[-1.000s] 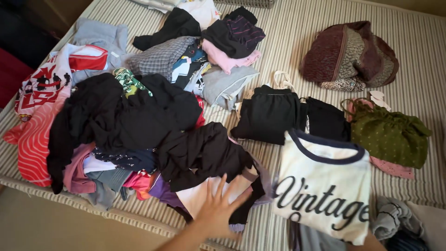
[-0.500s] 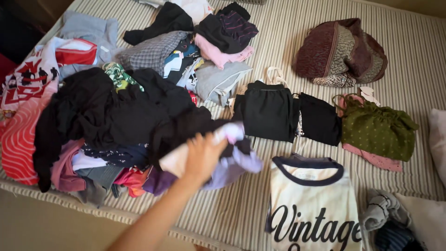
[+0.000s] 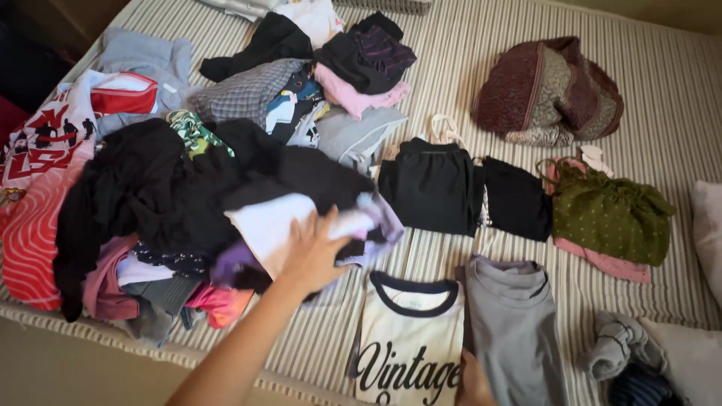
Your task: Folding various items of laundry on a bed and organizing them into a wooden closet.
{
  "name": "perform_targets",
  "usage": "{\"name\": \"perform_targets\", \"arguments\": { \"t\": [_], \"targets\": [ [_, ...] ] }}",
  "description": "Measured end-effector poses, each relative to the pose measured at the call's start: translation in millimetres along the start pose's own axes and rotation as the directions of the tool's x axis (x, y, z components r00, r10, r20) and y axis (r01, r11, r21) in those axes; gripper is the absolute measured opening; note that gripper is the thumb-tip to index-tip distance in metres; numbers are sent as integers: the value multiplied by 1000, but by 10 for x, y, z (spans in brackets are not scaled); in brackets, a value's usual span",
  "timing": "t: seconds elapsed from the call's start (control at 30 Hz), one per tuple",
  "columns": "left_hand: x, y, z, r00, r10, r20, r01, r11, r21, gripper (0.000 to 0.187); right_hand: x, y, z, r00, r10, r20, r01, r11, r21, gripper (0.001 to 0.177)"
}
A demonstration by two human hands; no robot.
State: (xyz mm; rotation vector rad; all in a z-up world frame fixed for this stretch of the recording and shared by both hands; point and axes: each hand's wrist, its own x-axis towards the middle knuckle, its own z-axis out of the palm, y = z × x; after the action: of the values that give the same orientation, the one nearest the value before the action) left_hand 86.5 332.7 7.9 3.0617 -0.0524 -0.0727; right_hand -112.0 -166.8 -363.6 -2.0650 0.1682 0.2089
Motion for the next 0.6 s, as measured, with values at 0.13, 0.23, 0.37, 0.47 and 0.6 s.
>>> {"name": "perform_targets", "arguments": {
  "t": [0.13,0.23,0.37,0.47,0.6],
  "targets": [
    [98,58,182,973,-20,230,93,946,-312,51,1207,-999,-56,999,-1,-42,-1,999,-42,42],
    [207,-116,393,980,-8,199,91,908,-409,64,1276,-3022,-125,860,-509,-15,497,846,-192,53],
    [216,-206,497,984,-12,177,102,856,-507,75,1513,-4102,314,929,-217,299,149,960,235,64],
    [227,-163,423,977,-113,178,199,773,-602,77,1407,-4791,613,737,39,675,-52,999,-1,99],
    [263,-82,308,967,-134,216,245,718,-652,71,1573,-4446,1169,746,108,657,-55,993,-100,99]
  ]
}}
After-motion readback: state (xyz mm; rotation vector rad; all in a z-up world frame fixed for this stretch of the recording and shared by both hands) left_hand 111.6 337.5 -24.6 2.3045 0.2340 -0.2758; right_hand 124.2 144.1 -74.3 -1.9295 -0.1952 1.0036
